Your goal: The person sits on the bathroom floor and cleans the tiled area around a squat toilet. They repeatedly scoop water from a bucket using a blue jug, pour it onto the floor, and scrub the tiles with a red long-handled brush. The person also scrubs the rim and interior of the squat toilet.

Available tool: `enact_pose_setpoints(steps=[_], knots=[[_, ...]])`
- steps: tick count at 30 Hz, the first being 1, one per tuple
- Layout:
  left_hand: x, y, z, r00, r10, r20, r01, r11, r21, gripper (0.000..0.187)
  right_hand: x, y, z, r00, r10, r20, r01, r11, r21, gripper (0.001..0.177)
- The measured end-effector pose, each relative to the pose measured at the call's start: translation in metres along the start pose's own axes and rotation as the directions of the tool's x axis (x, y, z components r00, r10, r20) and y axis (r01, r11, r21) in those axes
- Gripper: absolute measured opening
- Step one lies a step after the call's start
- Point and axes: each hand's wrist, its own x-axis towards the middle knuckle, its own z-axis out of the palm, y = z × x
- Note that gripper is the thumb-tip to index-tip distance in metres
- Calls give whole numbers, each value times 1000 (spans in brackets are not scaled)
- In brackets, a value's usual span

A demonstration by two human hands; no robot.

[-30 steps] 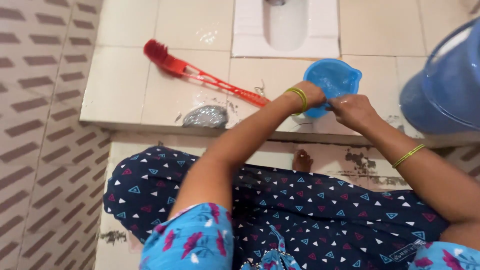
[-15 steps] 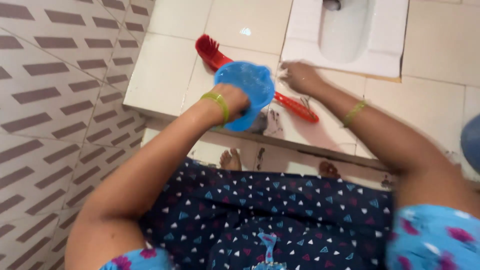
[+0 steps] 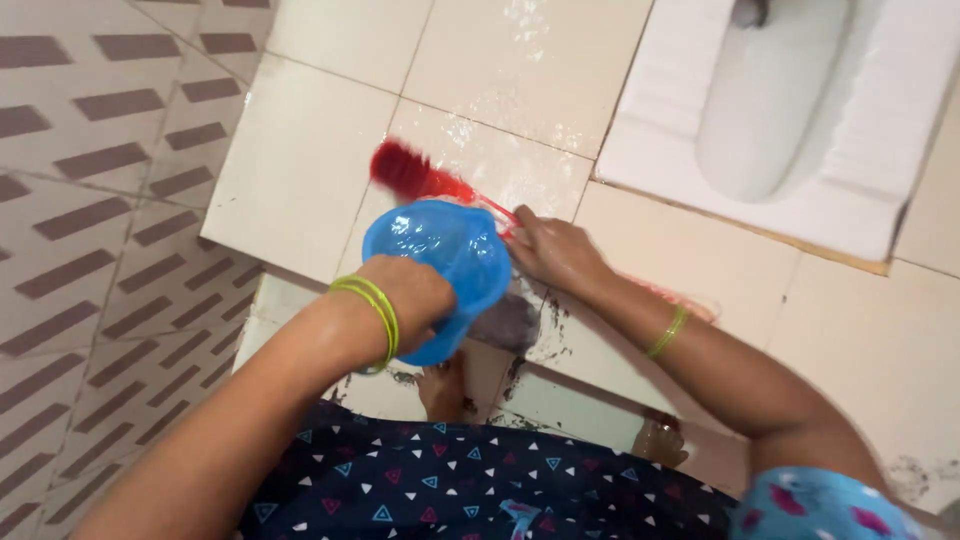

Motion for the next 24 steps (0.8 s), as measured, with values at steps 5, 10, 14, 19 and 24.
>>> enact_pose_setpoints(steps=[5,10,14,19,24], knots=[[37,2,-49,978,134,158,-109,981,-159,16,-10,77,-80,982,186,-12,-186,982,-3,41],[66,27,-77,981,189,49,-176,966,-191,8,-10,118,-79,782,609,-131,-533,764,364,36],[81,43,-82,989,139,-58,-147,975,-165,13,-58,123,-28,966,246,-74,-241,968,76,63],[79,48,-62,989,41,-140,-74,969,-234,16,-63,171,-48,714,690,-120,-654,718,239,35],[61,64,-40,983,-92,-160,45,959,-279,17,-96,102,-58,715,673,-190,-618,736,277,39]])
